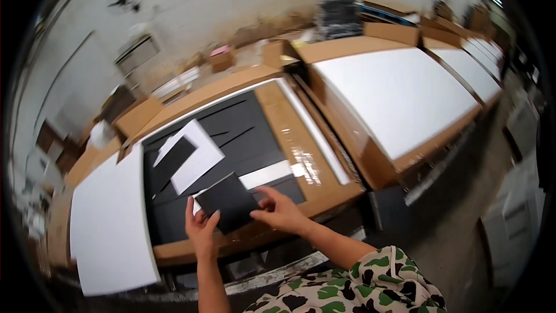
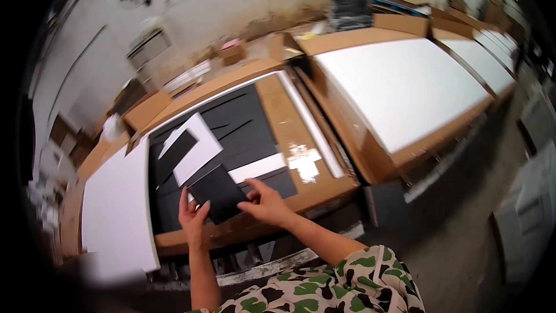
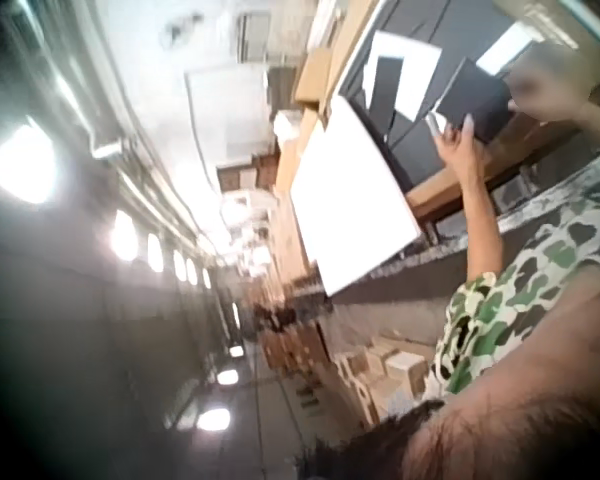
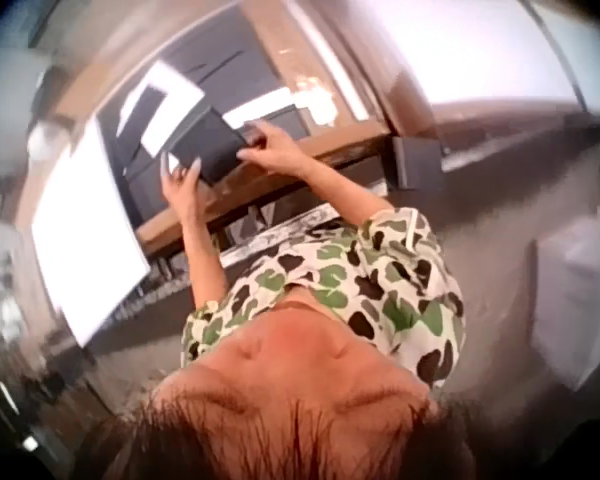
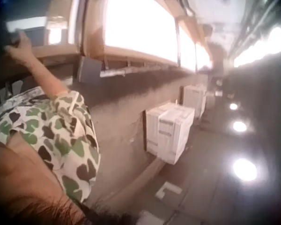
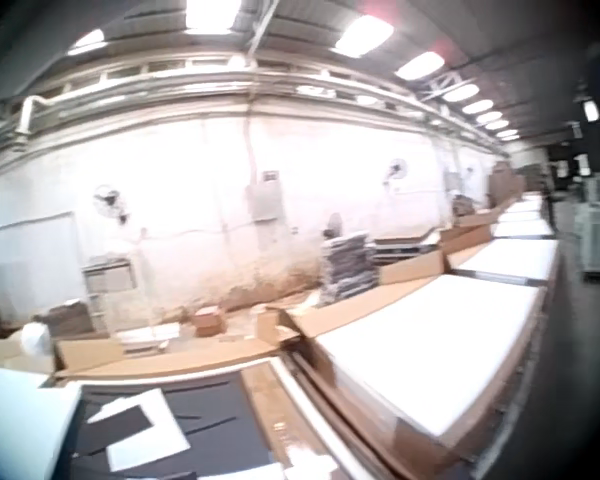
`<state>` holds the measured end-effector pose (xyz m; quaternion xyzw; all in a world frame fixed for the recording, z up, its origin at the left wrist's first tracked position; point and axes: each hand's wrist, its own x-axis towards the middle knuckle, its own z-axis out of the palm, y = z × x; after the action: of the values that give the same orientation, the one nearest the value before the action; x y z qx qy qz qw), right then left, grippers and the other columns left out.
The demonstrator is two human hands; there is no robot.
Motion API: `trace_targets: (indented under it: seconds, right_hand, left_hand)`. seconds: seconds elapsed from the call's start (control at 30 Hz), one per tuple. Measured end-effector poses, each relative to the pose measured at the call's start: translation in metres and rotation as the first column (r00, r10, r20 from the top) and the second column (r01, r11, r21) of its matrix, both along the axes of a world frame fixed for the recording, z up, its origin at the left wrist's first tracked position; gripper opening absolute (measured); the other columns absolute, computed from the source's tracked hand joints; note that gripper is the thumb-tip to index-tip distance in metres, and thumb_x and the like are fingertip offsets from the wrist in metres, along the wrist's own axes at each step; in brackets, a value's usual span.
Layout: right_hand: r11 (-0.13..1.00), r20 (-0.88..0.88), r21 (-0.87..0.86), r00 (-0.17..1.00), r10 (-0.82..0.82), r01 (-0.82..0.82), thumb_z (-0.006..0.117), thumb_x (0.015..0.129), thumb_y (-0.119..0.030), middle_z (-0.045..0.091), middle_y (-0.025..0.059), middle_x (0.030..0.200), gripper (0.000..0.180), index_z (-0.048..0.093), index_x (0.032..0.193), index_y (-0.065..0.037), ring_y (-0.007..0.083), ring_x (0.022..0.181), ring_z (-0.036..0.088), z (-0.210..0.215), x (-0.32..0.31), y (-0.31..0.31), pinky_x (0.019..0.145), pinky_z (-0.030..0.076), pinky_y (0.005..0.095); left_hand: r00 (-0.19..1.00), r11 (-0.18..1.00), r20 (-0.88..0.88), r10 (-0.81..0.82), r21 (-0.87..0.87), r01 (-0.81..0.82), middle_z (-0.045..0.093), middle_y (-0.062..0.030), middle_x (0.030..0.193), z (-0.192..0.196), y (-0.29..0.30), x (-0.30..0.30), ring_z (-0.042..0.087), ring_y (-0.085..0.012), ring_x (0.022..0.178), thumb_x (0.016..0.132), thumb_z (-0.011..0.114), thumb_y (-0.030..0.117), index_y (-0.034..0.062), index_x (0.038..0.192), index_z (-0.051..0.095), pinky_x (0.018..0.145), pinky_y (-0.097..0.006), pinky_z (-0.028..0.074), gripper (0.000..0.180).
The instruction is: The person places black panels into a cardboard box on a conveyor line, then covers them with a white foam sheet and closes the box flaps.
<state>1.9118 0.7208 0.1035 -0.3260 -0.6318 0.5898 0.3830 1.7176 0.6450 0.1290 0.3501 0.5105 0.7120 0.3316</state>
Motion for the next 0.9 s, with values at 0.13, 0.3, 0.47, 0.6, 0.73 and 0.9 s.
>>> trace_targets:
  seconds: [0.13, 0.3, 0.47, 0.6, 0.73, 0.9]
  right_hand:
    - [0.964, -0.150, -0.158, 0.970, 0.192, -0.215, 0.061, 0.090, -0.031, 0.062, -0.0047, 0.083, 0.032, 0.066, 0.100, 0.000, 0.0025, 0.075, 0.050, -0.004, 0.076, -0.022, 0.066, 0.044, 0.0217]
    - [0.943, 0.007, -0.174, 0.958, -0.286, 0.283, 0.060, 0.090, -0.036, 0.059, -0.0057, 0.076, 0.035, 0.066, 0.091, -0.001, 0.0029, 0.068, 0.050, -0.029, 0.171, -0.124, 0.058, 0.044, 0.0220]
    - [0.429, -0.101, -0.610, 0.472, -0.876, 0.666, 0.060, 0.089, -0.037, 0.063, 0.0020, 0.086, 0.035, 0.062, 0.097, -0.002, 0.0119, 0.075, 0.058, -0.057, 0.188, -0.325, 0.061, 0.051, 0.0268]
    - [-0.059, -0.137, -0.830, -0.305, -0.942, 0.555, 0.063, 0.088, -0.032, 0.062, 0.0052, 0.092, 0.031, 0.057, 0.103, -0.005, 0.0195, 0.076, 0.061, -0.141, 0.135, -0.488, 0.059, 0.050, 0.0317]
    - [-0.256, -0.095, -0.927, -0.834, -0.544, 0.272, 0.061, 0.090, -0.023, 0.059, 0.0079, 0.093, 0.023, 0.054, 0.106, -0.008, 0.0247, 0.075, 0.060, -0.232, 0.073, -0.647, 0.063, 0.049, 0.0371]
    - [-0.480, -0.138, -0.829, -0.936, -0.322, 0.287, 0.065, 0.087, -0.020, 0.056, 0.0047, 0.101, 0.024, 0.052, 0.106, -0.012, 0.0237, 0.090, 0.057, -0.174, 0.000, -0.774, 0.068, 0.046, 0.0369]
  left_hand:
    - [0.931, 0.930, 0.071, -0.359, -0.059, 0.363, 0.063, -0.0100, 0.107, -0.001, 0.004, 0.049, 0.061, -0.0161, 0.094, 0.078, 0.064, -0.006, -0.0041, 0.118, 0.052, 0.085, -0.028, 0.047, 0.043]
    - [0.645, 0.611, 0.112, -0.756, -0.234, 0.757, 0.065, -0.0047, 0.087, -0.042, -0.010, 0.109, 0.062, -0.0107, 0.073, 0.085, 0.062, 0.006, 0.0021, 0.111, 0.057, 0.060, -0.022, 0.048, 0.027]
    - [0.201, 0.134, 0.150, -0.968, -0.367, 0.920, 0.066, -0.0120, 0.079, -0.073, -0.086, 0.157, 0.062, -0.0176, 0.058, 0.089, 0.060, 0.013, -0.0009, 0.110, 0.058, 0.052, -0.026, 0.048, 0.025]
    - [0.005, -0.132, 0.288, -0.958, -0.453, 0.882, 0.067, -0.0122, 0.080, -0.121, -0.155, 0.164, 0.063, -0.0169, 0.060, 0.089, 0.061, 0.013, -0.0007, 0.103, 0.061, 0.052, -0.024, 0.048, 0.020]
    - [-0.153, -0.325, 0.335, -0.930, -0.554, 0.766, 0.066, -0.0112, 0.080, -0.150, -0.232, 0.154, 0.062, -0.0165, 0.061, 0.088, 0.063, 0.015, -0.0017, 0.103, 0.061, 0.053, -0.024, 0.048, 0.022]
    - [-0.403, -0.463, 0.250, -0.880, -0.634, 0.619, 0.066, -0.0105, 0.080, -0.184, -0.279, 0.136, 0.062, -0.0145, 0.062, 0.087, 0.062, 0.013, -0.0015, 0.099, 0.062, 0.055, -0.025, 0.050, 0.019]
